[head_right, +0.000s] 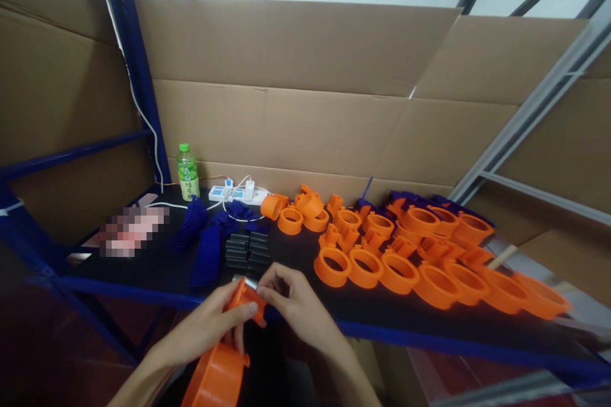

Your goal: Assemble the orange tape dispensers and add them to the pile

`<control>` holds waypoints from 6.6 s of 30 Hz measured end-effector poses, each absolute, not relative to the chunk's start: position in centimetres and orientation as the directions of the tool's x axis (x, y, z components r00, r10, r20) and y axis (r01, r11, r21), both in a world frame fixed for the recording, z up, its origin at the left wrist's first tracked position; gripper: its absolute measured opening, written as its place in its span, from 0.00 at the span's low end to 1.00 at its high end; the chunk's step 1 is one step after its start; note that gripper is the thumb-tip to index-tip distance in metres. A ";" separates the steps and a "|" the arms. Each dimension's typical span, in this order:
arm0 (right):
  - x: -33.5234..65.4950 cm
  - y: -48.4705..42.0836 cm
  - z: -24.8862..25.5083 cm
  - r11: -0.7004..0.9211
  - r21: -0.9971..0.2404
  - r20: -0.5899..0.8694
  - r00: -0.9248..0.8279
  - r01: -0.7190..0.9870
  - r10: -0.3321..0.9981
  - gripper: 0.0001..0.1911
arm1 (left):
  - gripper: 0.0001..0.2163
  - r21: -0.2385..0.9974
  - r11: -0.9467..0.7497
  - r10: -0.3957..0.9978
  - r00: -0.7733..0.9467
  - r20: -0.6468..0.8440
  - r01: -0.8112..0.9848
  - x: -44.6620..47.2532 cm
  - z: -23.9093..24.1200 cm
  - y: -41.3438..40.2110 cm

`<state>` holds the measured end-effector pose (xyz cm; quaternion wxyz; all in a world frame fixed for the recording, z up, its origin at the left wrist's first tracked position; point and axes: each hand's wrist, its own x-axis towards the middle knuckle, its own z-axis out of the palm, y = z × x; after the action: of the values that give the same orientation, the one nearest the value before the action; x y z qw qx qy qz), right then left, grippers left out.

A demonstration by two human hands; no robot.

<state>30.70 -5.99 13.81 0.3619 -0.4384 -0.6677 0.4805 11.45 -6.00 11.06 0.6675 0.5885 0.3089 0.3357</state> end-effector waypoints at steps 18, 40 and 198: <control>27.7 1.8 11.9 0.365 -0.406 0.228 -0.294 0.837 0.928 0.07 | 0.16 0.953 0.106 0.970 0.238 -0.037 -0.283 6.5 13.0 -3.8; 29.1 2.7 11.2 0.489 -0.769 0.411 -0.268 0.412 0.871 0.08 | 0.16 0.944 0.084 0.988 0.151 -0.037 -0.320 6.9 12.1 -3.1; 27.0 -7.0 16.4 0.729 -0.099 0.759 -0.423 0.677 0.495 0.26 | 0.18 0.786 0.139 0.975 0.222 -0.002 -0.603 11.2 13.2 -7.4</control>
<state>27.00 -7.00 16.36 0.4068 -0.3505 -0.8362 -0.1116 11.22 -7.38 13.18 0.7035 0.3409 0.2728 0.5607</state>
